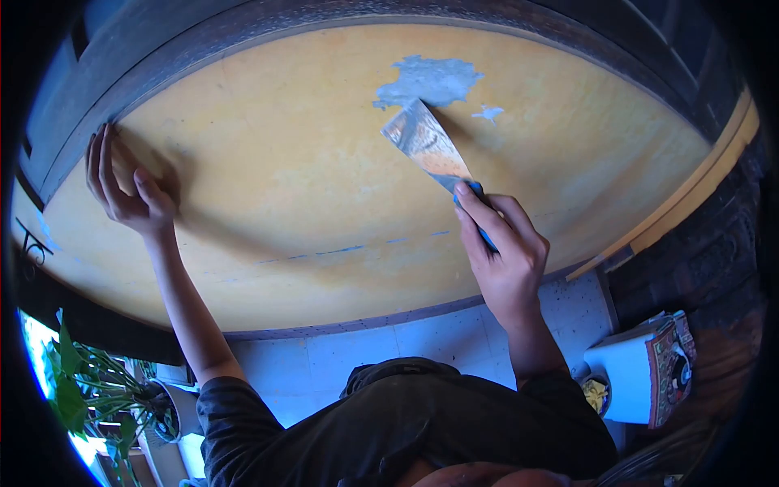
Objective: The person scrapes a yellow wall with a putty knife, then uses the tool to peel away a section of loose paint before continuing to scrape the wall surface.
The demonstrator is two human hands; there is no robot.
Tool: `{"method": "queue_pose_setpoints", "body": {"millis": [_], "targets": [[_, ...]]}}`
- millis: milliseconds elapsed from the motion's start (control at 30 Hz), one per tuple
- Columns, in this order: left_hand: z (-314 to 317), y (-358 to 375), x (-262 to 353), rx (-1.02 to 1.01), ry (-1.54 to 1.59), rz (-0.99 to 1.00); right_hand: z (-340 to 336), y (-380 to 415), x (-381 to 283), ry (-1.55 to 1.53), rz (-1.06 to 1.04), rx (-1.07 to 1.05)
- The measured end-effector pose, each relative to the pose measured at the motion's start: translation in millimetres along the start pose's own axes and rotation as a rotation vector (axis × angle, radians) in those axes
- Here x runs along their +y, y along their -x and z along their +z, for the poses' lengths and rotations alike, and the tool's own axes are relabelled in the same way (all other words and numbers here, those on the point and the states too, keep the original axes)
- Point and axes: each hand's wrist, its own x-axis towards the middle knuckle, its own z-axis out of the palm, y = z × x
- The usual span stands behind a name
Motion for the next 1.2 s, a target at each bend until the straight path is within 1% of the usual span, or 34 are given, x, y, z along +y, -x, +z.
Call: {"method": "queue_pose_setpoints", "body": {"millis": [433, 633, 767, 967, 1067, 1200], "targets": [[3.4, 3.5, -3.9, 0.042, 0.045, -0.011, 2.1, -6.6, -3.3, 0.051, -0.067, -0.057], [2.6, 5.8, -2.8, 0.028, 0.049, -0.007, 5.0, -14.0, -10.2, 0.053, -0.086, -0.074], [4.7, 6.0, -5.3, 0.058, 0.062, -0.012, 4.1, -10.1, -6.2, 0.044, -0.093, -0.057], [0.6, 4.9, -3.9, 0.008, 0.031, -0.011, 16.6, -15.6, -9.4, 0.013, -0.098, -0.021], [0.8, 4.4, -5.0, 0.009, 0.046, -0.006, 18.0, -12.7, -3.6, 0.007, -0.084, 0.024], [-0.3, 1.9, -0.7, 0.006, 0.052, -0.034, 3.9, -12.3, 7.7, 0.016, -0.062, 0.095]]}}
